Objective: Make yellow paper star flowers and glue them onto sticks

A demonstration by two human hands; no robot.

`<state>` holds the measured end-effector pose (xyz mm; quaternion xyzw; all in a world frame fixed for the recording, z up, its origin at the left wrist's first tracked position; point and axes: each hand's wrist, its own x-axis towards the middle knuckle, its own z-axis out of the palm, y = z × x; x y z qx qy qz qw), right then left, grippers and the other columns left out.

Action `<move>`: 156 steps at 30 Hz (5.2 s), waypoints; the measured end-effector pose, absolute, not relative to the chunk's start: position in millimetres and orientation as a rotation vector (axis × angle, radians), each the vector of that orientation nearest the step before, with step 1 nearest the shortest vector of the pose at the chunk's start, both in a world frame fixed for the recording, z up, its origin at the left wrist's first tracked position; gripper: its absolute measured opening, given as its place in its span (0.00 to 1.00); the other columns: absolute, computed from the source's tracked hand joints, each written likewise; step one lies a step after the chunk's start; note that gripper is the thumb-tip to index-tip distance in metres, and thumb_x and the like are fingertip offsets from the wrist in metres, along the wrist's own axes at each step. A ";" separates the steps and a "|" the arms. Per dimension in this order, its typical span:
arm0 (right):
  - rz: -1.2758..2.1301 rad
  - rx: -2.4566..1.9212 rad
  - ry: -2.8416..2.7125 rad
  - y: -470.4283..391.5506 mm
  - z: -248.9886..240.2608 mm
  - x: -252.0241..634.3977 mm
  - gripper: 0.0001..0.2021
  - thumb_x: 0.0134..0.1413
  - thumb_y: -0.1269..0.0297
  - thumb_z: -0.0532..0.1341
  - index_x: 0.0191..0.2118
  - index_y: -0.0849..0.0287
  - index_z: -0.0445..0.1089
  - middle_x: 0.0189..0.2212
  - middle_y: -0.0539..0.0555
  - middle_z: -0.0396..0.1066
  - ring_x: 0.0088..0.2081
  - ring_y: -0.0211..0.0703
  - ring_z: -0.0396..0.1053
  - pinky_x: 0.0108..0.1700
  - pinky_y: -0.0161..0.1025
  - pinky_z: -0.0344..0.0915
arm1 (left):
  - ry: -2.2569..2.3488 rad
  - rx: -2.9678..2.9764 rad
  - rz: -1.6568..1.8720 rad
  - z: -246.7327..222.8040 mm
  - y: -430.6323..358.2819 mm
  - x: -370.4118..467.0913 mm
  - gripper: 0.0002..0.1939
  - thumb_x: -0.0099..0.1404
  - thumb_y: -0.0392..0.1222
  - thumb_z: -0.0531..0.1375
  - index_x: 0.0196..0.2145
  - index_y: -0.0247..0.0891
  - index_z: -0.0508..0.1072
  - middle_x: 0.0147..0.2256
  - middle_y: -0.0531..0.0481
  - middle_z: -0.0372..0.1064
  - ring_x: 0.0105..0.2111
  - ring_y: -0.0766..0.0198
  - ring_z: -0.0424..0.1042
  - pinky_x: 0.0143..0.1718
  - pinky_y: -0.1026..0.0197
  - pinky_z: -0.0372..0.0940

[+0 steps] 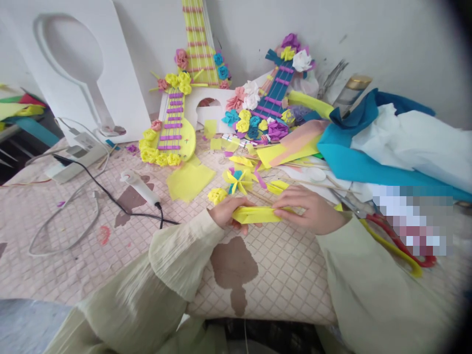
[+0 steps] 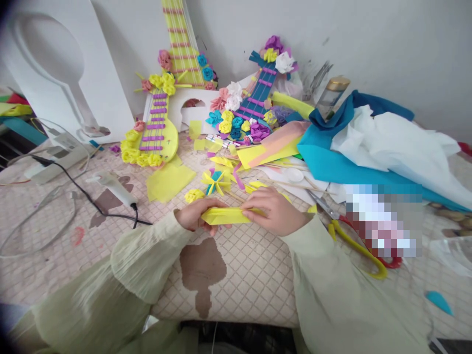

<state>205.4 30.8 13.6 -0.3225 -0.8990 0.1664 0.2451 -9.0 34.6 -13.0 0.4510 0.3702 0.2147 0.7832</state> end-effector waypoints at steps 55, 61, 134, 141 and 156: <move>0.304 -0.741 -2.458 19.6 9.0 194.7 0.20 0.42 0.49 0.60 0.40 0.54 0.70 0.43 0.55 0.66 0.47 0.48 0.59 0.49 0.50 0.54 | 0.781 1.095 0.420 -14.5 29.8 -11.6 0.21 0.53 0.51 0.58 0.39 0.32 0.70 0.26 0.47 0.73 0.16 0.70 0.69 0.15 0.71 0.57; 0.257 -0.743 -2.486 21.9 0.1 192.5 0.08 0.50 0.59 0.58 0.35 0.52 0.71 0.41 0.52 0.68 0.45 0.45 0.60 0.48 0.47 0.55 | 0.775 1.081 0.430 -14.3 29.8 -11.6 0.18 0.53 0.50 0.58 0.36 0.33 0.70 0.26 0.49 0.72 0.17 0.70 0.69 0.15 0.71 0.57; 0.740 -1.075 -1.808 16.3 5.3 186.1 0.08 0.48 0.68 0.59 0.36 0.56 0.73 0.21 0.49 0.72 0.28 0.37 0.70 0.37 0.39 0.69 | 0.884 1.122 1.088 -2.6 12.1 -1.9 0.13 0.55 0.40 0.59 0.36 0.29 0.68 0.29 0.47 0.72 0.29 0.62 0.74 0.34 0.59 0.72; 0.729 -1.076 -1.833 16.3 -1.7 189.3 0.10 0.45 0.65 0.61 0.38 0.55 0.72 0.32 0.51 0.74 0.33 0.40 0.71 0.38 0.40 0.69 | 0.891 1.295 1.116 -1.1 8.2 -1.8 0.10 0.57 0.39 0.58 0.35 0.30 0.69 0.28 0.47 0.72 0.29 0.63 0.74 0.34 0.60 0.72; 0.524 -1.395 -2.023 29.3 15.8 222.8 0.07 0.44 0.59 0.60 0.28 0.56 0.73 0.27 0.50 0.75 0.29 0.41 0.71 0.32 0.38 0.69 | 1.087 2.083 1.111 -2.4 13.0 -9.4 0.07 0.56 0.36 0.56 0.31 0.35 0.74 0.30 0.47 0.74 0.29 0.65 0.72 0.36 0.63 0.67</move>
